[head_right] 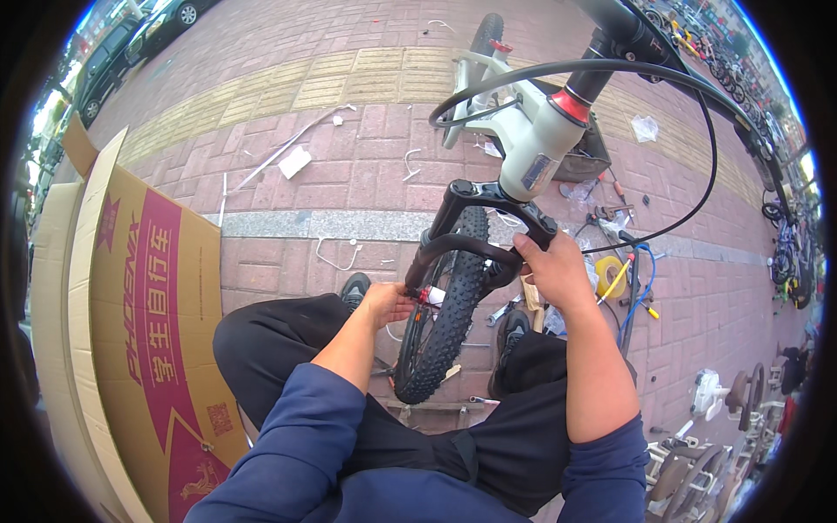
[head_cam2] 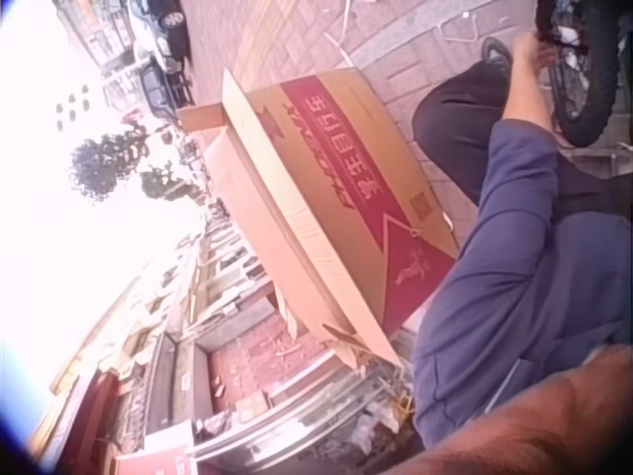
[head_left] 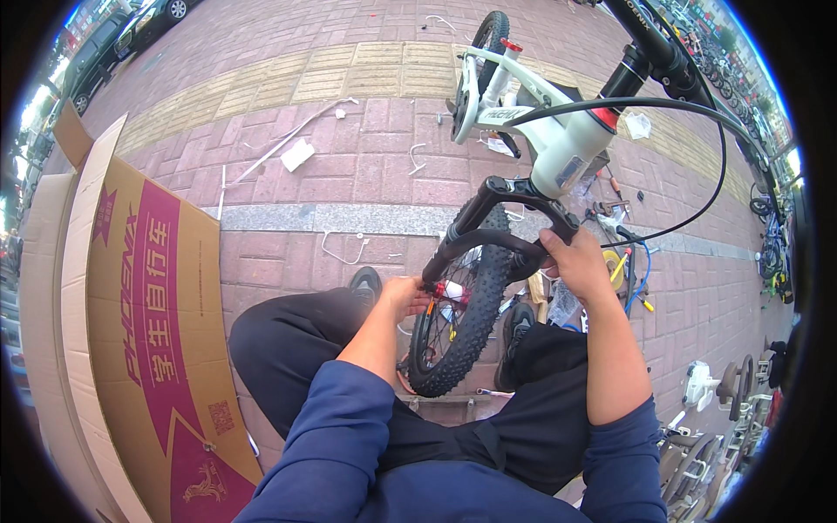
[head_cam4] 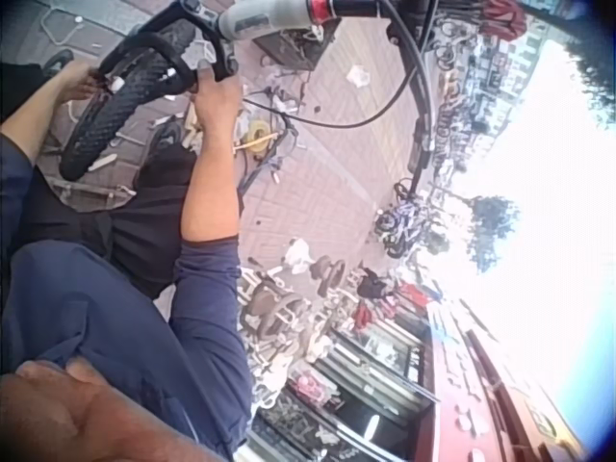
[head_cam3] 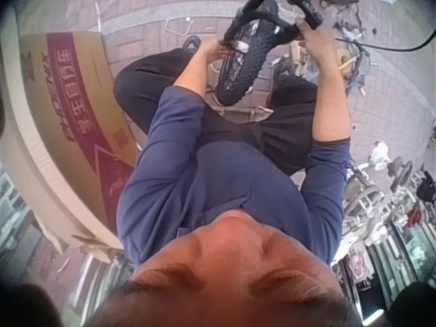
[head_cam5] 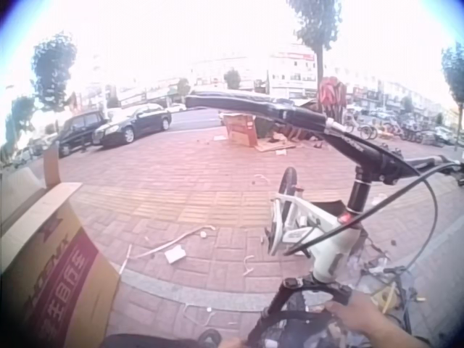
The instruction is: The person assembles a bicycle by attaching the front wheel to the fork, tightening the axle nuts, and adjusting the handlebars. The person uses a wrench to secure the wheel and aligns the handlebars for proper positioning.
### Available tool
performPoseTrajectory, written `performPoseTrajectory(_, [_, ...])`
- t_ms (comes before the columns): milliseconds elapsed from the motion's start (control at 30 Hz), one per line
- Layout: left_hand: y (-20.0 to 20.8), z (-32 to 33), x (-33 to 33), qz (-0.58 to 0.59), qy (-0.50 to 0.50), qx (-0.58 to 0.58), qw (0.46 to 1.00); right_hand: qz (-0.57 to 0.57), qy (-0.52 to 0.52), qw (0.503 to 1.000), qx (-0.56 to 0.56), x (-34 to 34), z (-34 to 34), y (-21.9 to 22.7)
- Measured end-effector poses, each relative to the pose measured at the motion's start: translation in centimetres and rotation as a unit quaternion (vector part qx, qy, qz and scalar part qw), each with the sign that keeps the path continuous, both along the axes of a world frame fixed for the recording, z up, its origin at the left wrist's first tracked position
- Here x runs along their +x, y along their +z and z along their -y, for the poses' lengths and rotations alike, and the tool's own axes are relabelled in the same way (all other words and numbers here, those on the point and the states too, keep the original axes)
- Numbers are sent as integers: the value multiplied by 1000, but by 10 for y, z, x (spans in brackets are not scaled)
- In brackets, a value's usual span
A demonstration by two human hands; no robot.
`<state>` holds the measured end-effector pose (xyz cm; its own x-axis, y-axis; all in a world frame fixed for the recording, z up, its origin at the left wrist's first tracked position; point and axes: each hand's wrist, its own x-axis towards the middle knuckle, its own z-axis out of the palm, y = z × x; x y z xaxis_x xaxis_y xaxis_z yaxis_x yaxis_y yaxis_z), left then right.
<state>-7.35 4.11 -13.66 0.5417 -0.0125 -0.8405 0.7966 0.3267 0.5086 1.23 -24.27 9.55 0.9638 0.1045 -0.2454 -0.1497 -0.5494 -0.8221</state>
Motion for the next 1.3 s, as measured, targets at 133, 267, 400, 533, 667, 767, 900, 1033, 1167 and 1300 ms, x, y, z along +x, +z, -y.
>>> performPoseTrajectory(133, [-8,-2,-4,39,25,-12,999,-3,-3,1000,-4,0,-2,2])
performPoseTrajectory(267, [-9,-2,0,48,39,15,998,-3,-3,1000,3,0,0,1])
performPoseTrajectory(400, [-20,-3,3,59,52,55,995,-1,-1,1000,-5,1,0,0])
performPoseTrajectory(533, [-22,-2,4,84,37,63,994,-1,0,1000,-30,0,-2,2])
performPoseTrajectory(667, [-21,3,-1,114,57,34,991,1,-15,1000,-18,-1,-3,3])
performPoseTrajectory(767, [-26,2,-2,137,63,30,988,5,-16,1000,-23,0,-3,2])
performPoseTrajectory(900, [-26,2,-3,159,60,38,985,6,-17,999,-28,0,-6,3])
performPoseTrajectory(1033, [-2,7,-2,76,49,25,996,15,-16,999,-42,0,-2,2])
performPoseTrajectory(1167, [-10,-5,-4,55,11,39,998,13,-5,999,-41,-1,-7,7])
performPoseTrajectory(1300, [-24,1,-7,122,16,92,988,14,-9,999,-39,-1,-8,9])
